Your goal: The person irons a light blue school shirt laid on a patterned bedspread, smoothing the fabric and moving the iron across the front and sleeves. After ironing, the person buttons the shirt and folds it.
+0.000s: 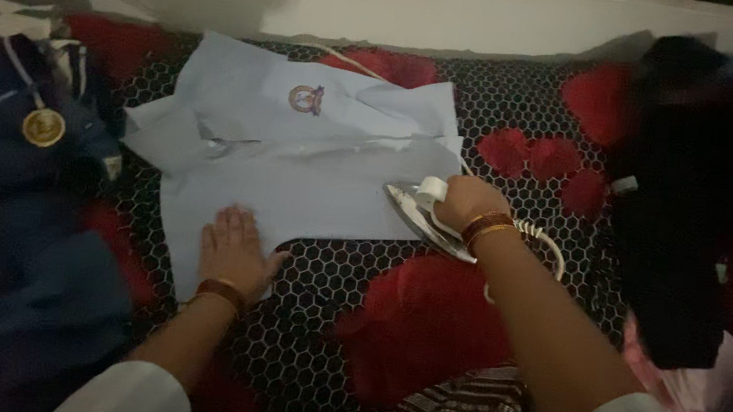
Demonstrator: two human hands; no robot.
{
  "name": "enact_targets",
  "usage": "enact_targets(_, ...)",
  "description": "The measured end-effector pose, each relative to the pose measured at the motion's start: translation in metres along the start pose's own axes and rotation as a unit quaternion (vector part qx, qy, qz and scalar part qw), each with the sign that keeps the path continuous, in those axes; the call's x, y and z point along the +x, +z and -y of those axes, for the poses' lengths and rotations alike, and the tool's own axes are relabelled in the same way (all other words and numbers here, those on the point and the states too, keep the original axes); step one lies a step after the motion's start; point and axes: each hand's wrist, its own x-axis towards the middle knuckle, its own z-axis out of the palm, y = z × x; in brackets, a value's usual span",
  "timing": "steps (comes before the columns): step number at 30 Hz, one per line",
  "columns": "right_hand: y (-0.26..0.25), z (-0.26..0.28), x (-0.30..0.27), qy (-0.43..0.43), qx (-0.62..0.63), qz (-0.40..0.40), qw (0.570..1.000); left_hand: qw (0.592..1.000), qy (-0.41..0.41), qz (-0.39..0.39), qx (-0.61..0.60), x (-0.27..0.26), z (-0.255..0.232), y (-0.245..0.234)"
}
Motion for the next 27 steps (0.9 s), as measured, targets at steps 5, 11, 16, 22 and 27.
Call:
enact_targets(5, 0.004, -0.031, 0.0, 0.057, 0.058, 0.007, 0.997, 0.999, -0.001, -0.008, 0.036, 0.004, 0.0, 0.008)
enact_targets(11, 0.016, -0.081, -0.001, 0.09, 0.253, -0.08, 0.96, 1.0, -0.009, -0.025, 0.004, 0.007, -0.002, 0.01)
enact_targets(16, 0.012, -0.118, -0.006, 0.137, 0.497, -0.115, 0.849, 0.998, 0.004, -0.07, -0.003, 0.013, -0.01, 0.019)
enact_targets(22, 0.021, -0.133, 0.01, 0.153, 0.734, -0.08, 0.657, 0.993, 0.046, -0.11, 0.008, 0.026, -0.024, 0.03)
enact_targets(27, 0.049, -0.148, 0.031, 0.132, 0.858, -0.051, 0.494, 0.991, 0.059, -0.115, 0.031, 0.028, -0.046, 0.026)
